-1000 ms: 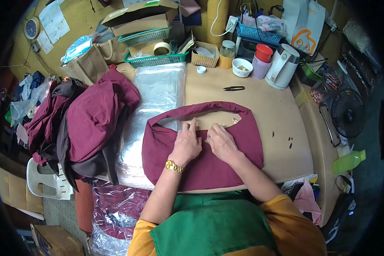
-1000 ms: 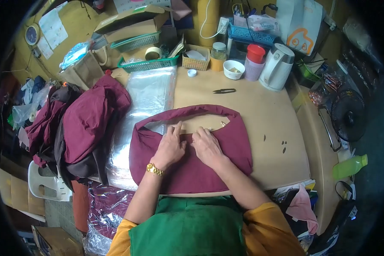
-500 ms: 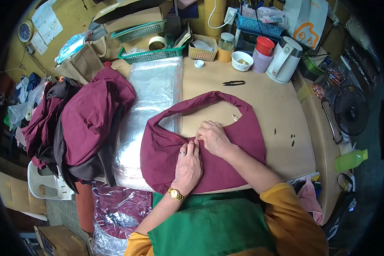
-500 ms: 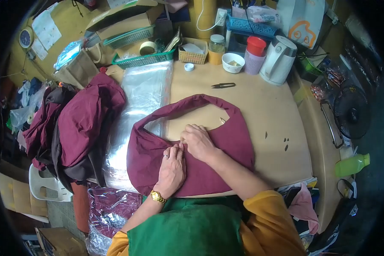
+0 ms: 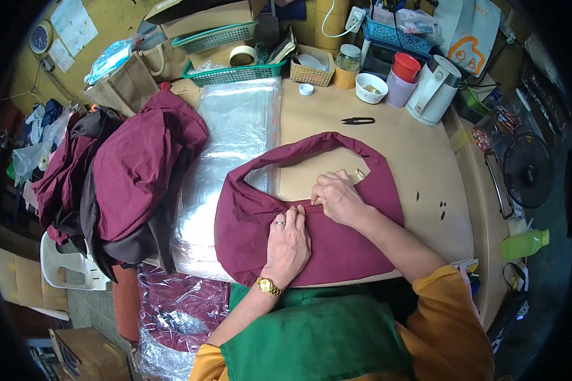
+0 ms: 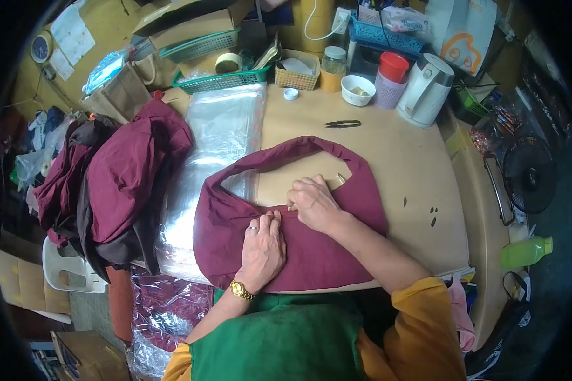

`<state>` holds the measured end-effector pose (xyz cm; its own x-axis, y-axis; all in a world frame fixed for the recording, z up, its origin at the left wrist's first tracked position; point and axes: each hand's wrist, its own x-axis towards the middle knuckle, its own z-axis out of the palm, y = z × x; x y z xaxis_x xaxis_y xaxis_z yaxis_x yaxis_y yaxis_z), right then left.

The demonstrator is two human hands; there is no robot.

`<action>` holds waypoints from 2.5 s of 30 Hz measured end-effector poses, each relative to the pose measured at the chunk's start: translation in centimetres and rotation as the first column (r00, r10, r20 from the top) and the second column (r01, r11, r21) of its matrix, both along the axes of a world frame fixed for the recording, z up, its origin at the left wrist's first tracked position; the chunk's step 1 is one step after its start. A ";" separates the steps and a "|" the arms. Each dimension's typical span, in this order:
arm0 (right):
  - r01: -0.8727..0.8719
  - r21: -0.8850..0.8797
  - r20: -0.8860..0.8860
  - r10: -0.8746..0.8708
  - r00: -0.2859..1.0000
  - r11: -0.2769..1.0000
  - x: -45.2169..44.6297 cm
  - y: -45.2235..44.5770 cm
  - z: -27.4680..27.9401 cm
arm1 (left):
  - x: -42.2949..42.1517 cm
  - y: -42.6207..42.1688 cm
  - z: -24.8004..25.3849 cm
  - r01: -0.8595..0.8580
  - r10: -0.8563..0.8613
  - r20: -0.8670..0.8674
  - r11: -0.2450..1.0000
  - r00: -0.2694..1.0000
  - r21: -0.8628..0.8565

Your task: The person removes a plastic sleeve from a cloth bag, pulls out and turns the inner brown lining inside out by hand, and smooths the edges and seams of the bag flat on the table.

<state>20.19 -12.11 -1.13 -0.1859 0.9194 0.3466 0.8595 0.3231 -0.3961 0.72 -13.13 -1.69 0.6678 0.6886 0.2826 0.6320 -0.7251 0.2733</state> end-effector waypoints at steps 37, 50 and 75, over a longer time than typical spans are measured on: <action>0.052 -0.006 -0.049 -0.052 0.997 0.999 -2.1 0.5 -0.8 | 0.2 -0.2 -0.2 -0.020 0.021 -0.015 0.999 1.000 0.031; -0.167 0.054 0.019 0.166 0.986 0.985 1.6 0.4 -0.2 | 0.2 -0.2 0.5 -0.022 0.021 -0.059 1.000 0.998 -0.013; -0.259 -0.073 0.070 0.263 0.962 0.963 1.0 1.6 0.6 | 0.3 -0.1 0.4 -0.014 0.014 -0.034 1.000 0.999 0.024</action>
<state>21.19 -10.55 -0.53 -0.4465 0.8546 0.2651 0.7776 0.5172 -0.3575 1.07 -13.27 -1.27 0.6676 0.6913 0.2764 0.6507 -0.7222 0.2343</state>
